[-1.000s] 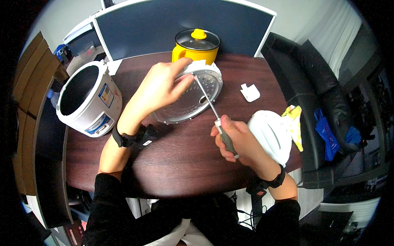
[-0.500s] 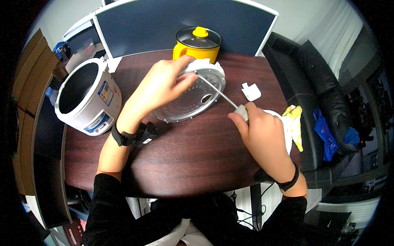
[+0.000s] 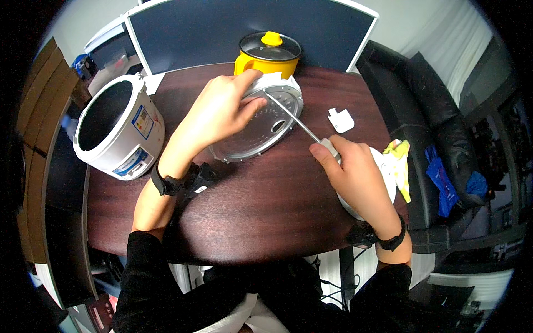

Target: The person uses a screwdriver to repeatedly pry and adjust the rim of a metal steamer basket insert. They hold the basket with one hand and use the tool to work along the edge, occasionally lifting the basket to inspect the underside. The task involves manipulating the metal insert on a wooden table next to a rice cooker.

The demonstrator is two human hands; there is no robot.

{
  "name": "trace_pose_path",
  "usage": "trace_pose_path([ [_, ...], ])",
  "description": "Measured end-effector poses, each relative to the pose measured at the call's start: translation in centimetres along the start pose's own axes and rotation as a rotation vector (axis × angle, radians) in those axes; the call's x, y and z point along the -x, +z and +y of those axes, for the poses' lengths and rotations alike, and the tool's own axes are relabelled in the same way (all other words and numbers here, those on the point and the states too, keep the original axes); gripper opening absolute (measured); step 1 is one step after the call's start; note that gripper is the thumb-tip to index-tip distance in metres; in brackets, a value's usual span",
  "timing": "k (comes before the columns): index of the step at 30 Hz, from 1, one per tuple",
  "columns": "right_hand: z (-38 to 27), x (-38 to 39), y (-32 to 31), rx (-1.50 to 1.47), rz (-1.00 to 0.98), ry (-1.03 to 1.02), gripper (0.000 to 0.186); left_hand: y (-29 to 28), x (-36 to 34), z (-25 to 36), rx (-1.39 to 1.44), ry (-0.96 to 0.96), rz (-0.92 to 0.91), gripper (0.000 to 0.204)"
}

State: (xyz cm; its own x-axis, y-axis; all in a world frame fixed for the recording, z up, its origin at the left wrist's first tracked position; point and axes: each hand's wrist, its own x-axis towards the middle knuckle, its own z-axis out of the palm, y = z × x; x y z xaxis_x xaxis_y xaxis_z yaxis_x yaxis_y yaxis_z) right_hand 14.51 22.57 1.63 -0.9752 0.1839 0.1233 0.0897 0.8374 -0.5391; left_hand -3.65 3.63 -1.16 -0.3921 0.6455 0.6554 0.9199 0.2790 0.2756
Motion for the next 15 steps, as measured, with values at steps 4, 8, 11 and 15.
trace_pose_path([
  [4,0.7,0.3,0.4,-0.463,-0.199,0.21,0.036,-0.1,-0.3,0.3,-0.017,-0.012,-0.003,0.034],
  [8,1.3,0.2,1.3,-0.619,-0.276,0.227,0.039,0.0,-0.3,0.2,-0.013,-0.025,-0.002,0.033],
  [11,1.6,0.2,2.1,-0.78,-0.318,0.264,0.041,-0.2,-0.3,0.2,-0.006,-0.034,-0.005,0.033],
  [15,1.3,0.1,3.7,-0.881,-0.327,0.29,0.042,-0.6,-0.3,0.3,0.039,-0.085,-0.017,0.034],
])
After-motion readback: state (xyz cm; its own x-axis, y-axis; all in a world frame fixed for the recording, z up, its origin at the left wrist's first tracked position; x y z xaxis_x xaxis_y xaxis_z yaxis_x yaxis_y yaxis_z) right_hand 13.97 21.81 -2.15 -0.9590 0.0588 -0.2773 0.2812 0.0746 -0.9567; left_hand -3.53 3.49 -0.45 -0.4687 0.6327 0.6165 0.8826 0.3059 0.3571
